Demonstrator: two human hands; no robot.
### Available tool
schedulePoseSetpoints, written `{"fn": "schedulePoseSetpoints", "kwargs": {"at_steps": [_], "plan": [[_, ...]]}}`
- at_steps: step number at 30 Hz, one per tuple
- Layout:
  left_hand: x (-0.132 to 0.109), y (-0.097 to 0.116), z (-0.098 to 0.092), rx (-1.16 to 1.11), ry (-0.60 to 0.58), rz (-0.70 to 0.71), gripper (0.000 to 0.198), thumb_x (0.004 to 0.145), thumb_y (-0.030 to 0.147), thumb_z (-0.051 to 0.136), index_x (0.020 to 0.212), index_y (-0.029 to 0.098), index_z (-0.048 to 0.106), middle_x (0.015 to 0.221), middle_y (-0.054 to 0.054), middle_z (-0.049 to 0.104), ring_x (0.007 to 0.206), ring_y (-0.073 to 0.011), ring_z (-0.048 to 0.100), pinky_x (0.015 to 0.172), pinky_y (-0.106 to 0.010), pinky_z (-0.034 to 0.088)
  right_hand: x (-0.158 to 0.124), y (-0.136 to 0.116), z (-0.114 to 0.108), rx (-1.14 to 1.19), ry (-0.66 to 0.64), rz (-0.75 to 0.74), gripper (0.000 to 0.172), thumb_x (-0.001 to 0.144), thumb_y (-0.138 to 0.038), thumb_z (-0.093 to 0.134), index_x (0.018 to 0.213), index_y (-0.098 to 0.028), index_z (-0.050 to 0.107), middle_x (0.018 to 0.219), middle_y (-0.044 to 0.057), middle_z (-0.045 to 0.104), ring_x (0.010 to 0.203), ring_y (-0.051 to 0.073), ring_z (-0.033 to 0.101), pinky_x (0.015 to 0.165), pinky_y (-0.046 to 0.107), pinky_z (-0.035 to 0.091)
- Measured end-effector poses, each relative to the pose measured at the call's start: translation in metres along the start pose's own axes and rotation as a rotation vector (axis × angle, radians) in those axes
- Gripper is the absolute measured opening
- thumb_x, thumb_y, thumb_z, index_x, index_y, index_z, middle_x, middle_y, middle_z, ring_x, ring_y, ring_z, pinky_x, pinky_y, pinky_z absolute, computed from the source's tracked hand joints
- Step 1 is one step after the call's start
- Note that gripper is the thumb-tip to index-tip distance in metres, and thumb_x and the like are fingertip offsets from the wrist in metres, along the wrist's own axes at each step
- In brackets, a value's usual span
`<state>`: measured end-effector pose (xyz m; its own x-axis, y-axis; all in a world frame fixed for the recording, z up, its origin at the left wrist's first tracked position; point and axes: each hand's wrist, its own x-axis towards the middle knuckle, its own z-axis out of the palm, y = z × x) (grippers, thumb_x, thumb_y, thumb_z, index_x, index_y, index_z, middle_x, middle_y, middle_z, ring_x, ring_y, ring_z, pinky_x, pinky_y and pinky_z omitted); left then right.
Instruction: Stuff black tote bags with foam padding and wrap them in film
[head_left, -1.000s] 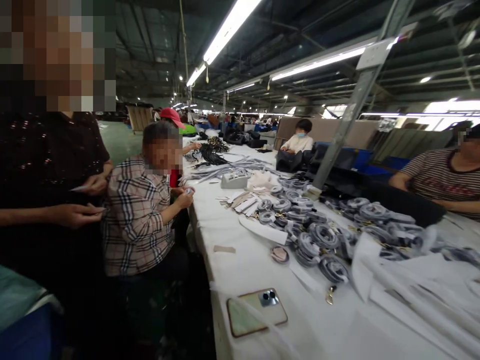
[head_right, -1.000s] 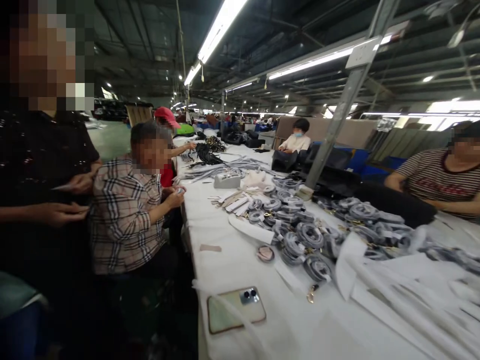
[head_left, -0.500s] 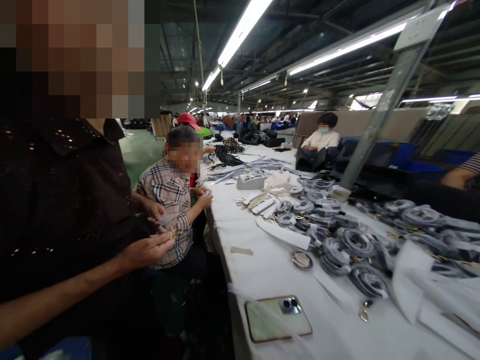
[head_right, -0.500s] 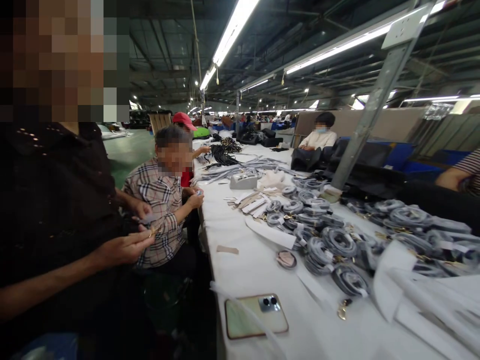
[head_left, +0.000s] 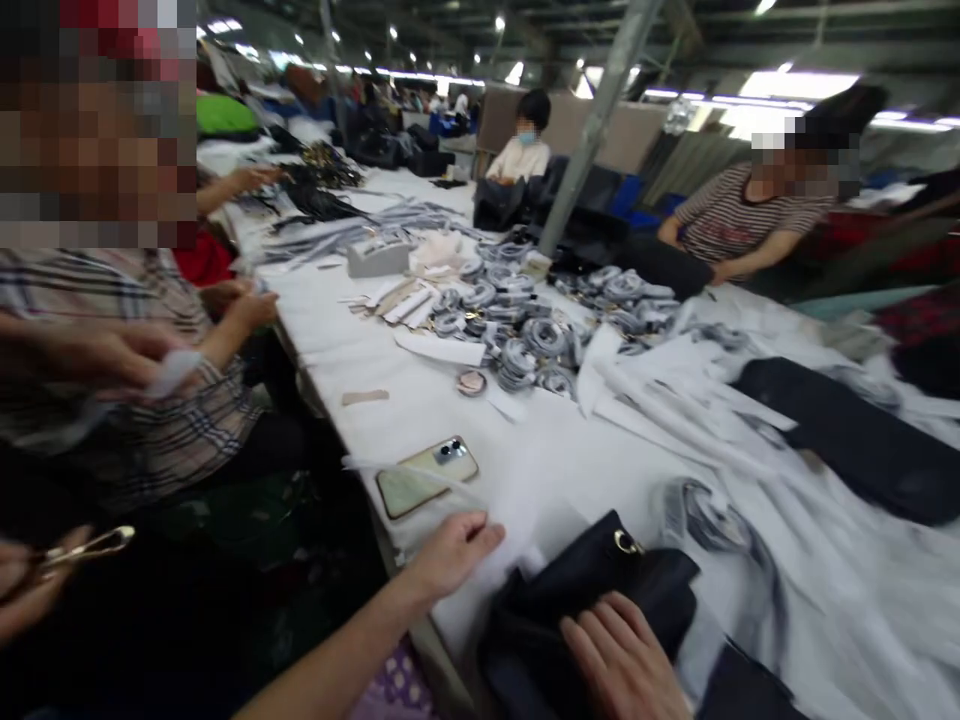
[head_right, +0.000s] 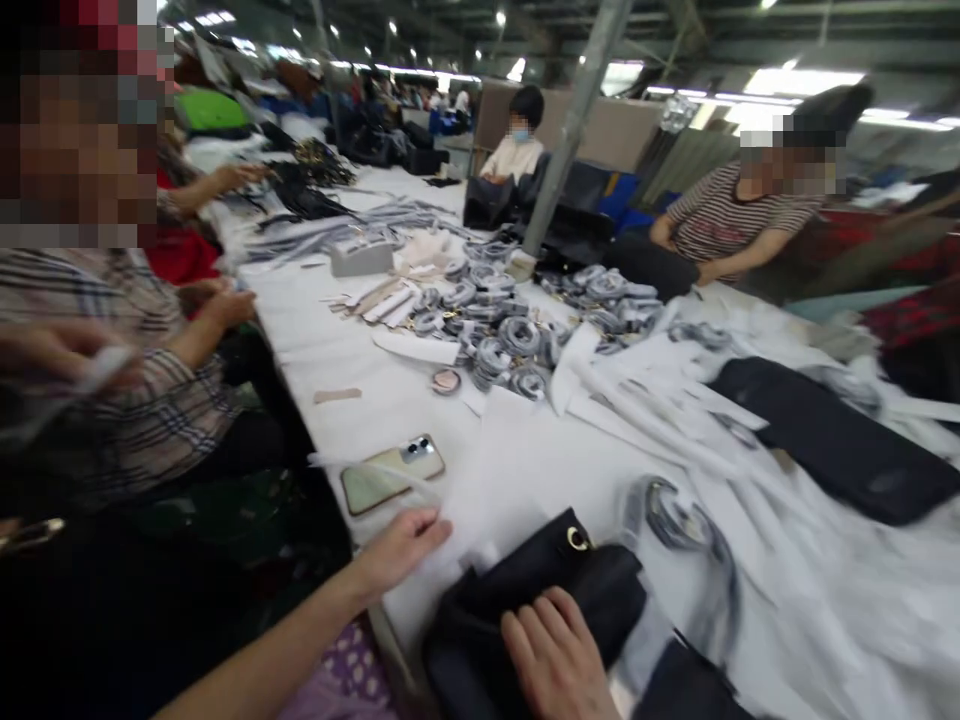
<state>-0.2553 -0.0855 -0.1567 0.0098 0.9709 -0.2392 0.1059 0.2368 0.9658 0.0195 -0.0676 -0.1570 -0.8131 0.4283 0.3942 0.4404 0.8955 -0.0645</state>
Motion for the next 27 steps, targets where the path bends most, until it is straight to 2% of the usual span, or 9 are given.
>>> {"fn": "schedulePoseSetpoints", "kwargs": {"at_steps": [2, 4, 7, 13, 18, 21, 24, 27], "plan": [[0.014, -0.009, 0.034, -0.075, -0.076, -0.017, 0.048, 0.085, 0.058, 0.047, 0.08, 0.013, 0.061, 0.06, 0.003, 0.052, 0.051, -0.0089, 0.045, 0.049, -0.023, 0.037, 0.007, -0.004, -0.011, -0.014, -0.036, -0.008, 0.03, 0.095, -0.009, 0.031, 0.091, -0.018, 0.059, 0.069, 0.001, 0.057, 0.067, 0.015, 0.05, 0.093, 0.04, 0.036], [0.016, -0.013, 0.045, -0.151, -0.142, -0.029, 0.046, 0.082, 0.057, 0.052, 0.083, 0.012, 0.062, 0.061, 0.003, 0.053, 0.051, -0.0088, 0.044, 0.049, -0.022, 0.036, 0.015, -0.006, -0.015, -0.034, -0.06, 0.0, 0.03, 0.095, -0.009, 0.031, 0.087, -0.017, 0.059, 0.067, 0.0, 0.054, 0.062, 0.014, 0.046, 0.091, 0.038, 0.036], [0.011, -0.012, 0.046, -0.197, -0.236, -0.043, 0.038, 0.079, 0.051, 0.057, 0.081, 0.013, 0.062, 0.065, 0.002, 0.054, 0.054, -0.0092, 0.044, 0.05, -0.022, 0.034, 0.019, -0.007, -0.016, -0.039, -0.085, 0.008, 0.029, 0.095, -0.009, 0.032, 0.085, -0.018, 0.058, 0.065, -0.001, 0.052, 0.061, 0.013, 0.044, 0.089, 0.037, 0.037], [0.015, 0.003, 0.055, 0.19, -0.187, 0.07, 0.033, 0.08, 0.04, 0.054, 0.057, 0.017, 0.047, 0.052, 0.007, 0.039, 0.052, -0.0084, 0.037, 0.05, -0.024, 0.024, 0.014, -0.005, -0.014, -0.036, -0.108, -0.001, 0.03, 0.096, -0.01, 0.032, 0.085, -0.017, 0.059, 0.065, -0.001, 0.05, 0.062, 0.014, 0.043, 0.089, 0.037, 0.037], [0.019, 0.01, 0.061, 0.302, -0.292, 0.1, 0.033, 0.079, 0.036, 0.054, 0.054, 0.017, 0.043, 0.049, 0.008, 0.036, 0.051, -0.0083, 0.037, 0.049, -0.024, 0.021, 0.016, -0.004, -0.014, -0.03, -0.126, 0.016, 0.029, 0.096, -0.011, 0.034, 0.081, -0.018, 0.058, 0.064, -0.001, 0.049, 0.062, 0.014, 0.042, 0.087, 0.035, 0.036], [0.017, 0.006, 0.066, 0.41, -0.331, 0.107, 0.032, 0.08, 0.034, 0.053, 0.053, 0.017, 0.046, 0.049, 0.006, 0.04, 0.052, -0.0095, 0.042, 0.05, -0.025, 0.021, 0.017, -0.005, -0.013, -0.05, -0.112, 0.002, 0.03, 0.096, -0.012, 0.034, 0.078, -0.019, 0.057, 0.064, -0.002, 0.048, 0.061, 0.014, 0.041, 0.086, 0.035, 0.036], [0.016, 0.0, 0.071, 0.579, -0.353, 0.135, 0.032, 0.08, 0.033, 0.051, 0.053, 0.017, 0.053, 0.051, 0.001, 0.051, 0.055, -0.0124, 0.046, 0.051, -0.026, 0.022, 0.017, -0.007, -0.01, -0.079, -0.113, -0.015, 0.029, 0.096, -0.013, 0.036, 0.075, -0.019, 0.055, 0.063, -0.002, 0.048, 0.06, 0.014, 0.04, 0.086, 0.035, 0.035], [0.018, -0.005, 0.073, 0.638, -0.392, 0.16, 0.029, 0.079, 0.029, 0.052, 0.054, 0.016, 0.06, 0.053, -0.005, 0.059, 0.052, -0.0141, 0.047, 0.05, -0.028, 0.021, 0.016, -0.008, -0.007, -0.113, -0.137, -0.013, 0.028, 0.096, -0.014, 0.038, 0.073, -0.019, 0.053, 0.064, -0.002, 0.05, 0.061, 0.014, 0.041, 0.086, 0.036, 0.034]]}}
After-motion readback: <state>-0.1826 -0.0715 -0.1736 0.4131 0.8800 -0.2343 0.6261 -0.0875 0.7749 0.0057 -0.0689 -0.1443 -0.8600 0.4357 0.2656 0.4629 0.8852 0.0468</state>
